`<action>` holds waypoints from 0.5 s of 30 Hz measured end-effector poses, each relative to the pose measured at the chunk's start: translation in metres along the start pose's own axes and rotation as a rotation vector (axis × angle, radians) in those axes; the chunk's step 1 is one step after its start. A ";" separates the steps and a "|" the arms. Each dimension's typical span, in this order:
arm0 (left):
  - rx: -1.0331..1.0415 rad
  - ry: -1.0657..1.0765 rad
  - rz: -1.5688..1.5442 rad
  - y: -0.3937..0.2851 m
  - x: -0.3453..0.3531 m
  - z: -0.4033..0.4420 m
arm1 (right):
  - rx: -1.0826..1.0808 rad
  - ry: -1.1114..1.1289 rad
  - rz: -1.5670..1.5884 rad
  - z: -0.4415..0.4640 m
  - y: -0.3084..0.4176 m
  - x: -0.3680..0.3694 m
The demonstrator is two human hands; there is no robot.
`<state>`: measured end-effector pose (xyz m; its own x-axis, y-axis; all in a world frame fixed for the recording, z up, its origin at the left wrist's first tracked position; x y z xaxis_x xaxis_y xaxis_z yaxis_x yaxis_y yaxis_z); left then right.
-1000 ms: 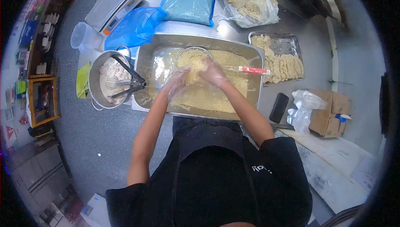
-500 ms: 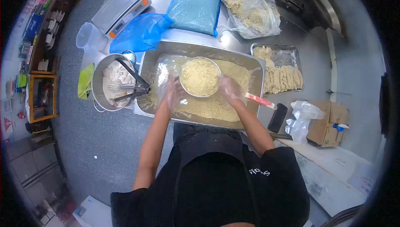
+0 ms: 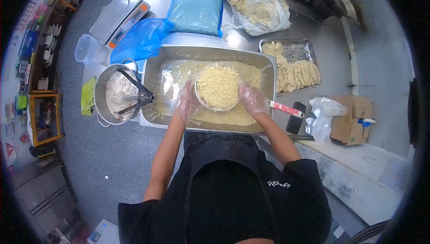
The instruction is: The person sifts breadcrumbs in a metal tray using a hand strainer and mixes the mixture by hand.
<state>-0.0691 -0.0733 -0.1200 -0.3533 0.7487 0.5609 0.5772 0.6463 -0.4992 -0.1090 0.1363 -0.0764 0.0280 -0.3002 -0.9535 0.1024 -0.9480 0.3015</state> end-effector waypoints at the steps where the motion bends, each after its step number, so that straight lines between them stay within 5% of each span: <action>1: 0.029 0.043 -0.018 0.002 -0.001 0.004 | -0.007 -0.011 0.001 -0.001 -0.002 0.004; 8: 0.087 0.100 0.023 0.007 0.001 0.012 | 0.006 -0.024 0.033 -0.003 -0.004 -0.005; 11: -0.032 -0.099 0.135 0.004 -0.003 0.002 | 0.032 0.048 -0.039 -0.004 0.001 -0.022; 15: 0.022 0.018 0.068 0.009 -0.003 0.012 | 0.026 0.008 0.051 -0.004 -0.001 -0.022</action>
<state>-0.0713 -0.0684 -0.1341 -0.3005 0.7882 0.5371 0.5827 0.5975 -0.5509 -0.1058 0.1441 -0.0557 0.0407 -0.3470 -0.9370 0.0746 -0.9341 0.3491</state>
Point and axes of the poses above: each hand's wrist, its own z-axis towards the middle knuckle, its own x-axis out of the palm, y = z × x, the point moved 7 cm from there along z, towards the middle knuckle, and after that the axes turned 8 degrees about -y, right-handed, at the moved point
